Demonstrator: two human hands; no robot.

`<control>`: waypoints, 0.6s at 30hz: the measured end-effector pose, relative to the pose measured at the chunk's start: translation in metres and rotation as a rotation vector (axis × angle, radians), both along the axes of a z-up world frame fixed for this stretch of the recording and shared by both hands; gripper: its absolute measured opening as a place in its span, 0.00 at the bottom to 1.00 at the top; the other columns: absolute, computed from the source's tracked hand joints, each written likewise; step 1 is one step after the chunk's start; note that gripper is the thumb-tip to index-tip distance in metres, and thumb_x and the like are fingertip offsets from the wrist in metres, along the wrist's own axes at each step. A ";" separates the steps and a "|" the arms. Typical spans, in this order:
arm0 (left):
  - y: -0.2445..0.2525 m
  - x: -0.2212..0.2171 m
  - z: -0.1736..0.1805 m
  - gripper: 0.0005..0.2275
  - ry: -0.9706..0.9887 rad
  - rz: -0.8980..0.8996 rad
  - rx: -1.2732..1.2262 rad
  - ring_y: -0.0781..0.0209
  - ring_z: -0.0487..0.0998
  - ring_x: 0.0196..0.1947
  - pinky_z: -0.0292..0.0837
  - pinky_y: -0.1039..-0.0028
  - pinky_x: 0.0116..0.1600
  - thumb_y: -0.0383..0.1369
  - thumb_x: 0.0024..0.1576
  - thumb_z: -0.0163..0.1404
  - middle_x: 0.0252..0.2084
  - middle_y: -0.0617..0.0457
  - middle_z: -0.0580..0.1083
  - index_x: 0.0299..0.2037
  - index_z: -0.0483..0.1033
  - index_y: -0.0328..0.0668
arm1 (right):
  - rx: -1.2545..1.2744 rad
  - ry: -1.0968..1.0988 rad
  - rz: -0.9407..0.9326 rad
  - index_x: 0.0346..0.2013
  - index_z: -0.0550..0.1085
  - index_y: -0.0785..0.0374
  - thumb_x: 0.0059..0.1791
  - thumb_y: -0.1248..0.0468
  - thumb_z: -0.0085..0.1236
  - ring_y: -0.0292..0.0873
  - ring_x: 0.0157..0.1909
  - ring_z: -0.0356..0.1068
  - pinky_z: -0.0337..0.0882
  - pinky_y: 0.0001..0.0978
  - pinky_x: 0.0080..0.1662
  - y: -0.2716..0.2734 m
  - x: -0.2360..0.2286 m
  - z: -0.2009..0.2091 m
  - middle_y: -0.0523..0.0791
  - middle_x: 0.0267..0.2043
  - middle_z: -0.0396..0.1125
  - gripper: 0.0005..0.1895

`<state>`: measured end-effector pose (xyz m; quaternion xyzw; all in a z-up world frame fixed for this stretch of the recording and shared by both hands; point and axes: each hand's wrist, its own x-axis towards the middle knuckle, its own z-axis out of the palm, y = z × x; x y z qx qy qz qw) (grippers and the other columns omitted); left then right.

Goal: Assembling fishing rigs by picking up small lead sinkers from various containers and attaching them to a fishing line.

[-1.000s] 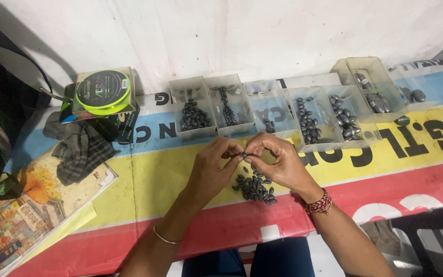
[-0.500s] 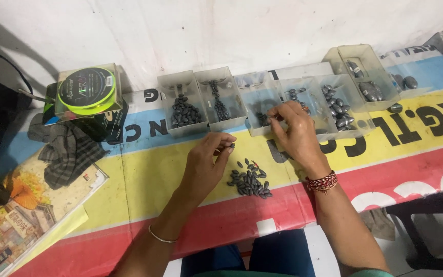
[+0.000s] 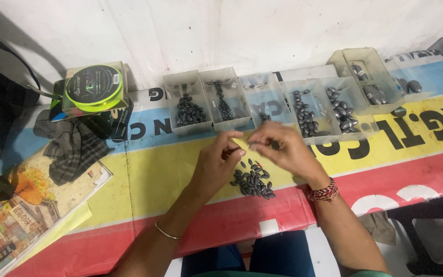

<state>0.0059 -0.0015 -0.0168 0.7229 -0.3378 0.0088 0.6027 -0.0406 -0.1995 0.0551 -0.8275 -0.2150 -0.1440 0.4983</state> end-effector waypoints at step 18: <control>-0.003 0.002 -0.020 0.06 -0.356 -0.015 0.544 0.43 0.78 0.40 0.76 0.59 0.45 0.25 0.63 0.48 0.39 0.48 0.70 0.49 0.73 0.39 | -0.432 0.136 -0.018 0.31 0.79 0.65 0.43 0.72 0.63 0.57 0.30 0.74 0.74 0.48 0.34 0.013 -0.007 0.010 0.53 0.28 0.73 0.03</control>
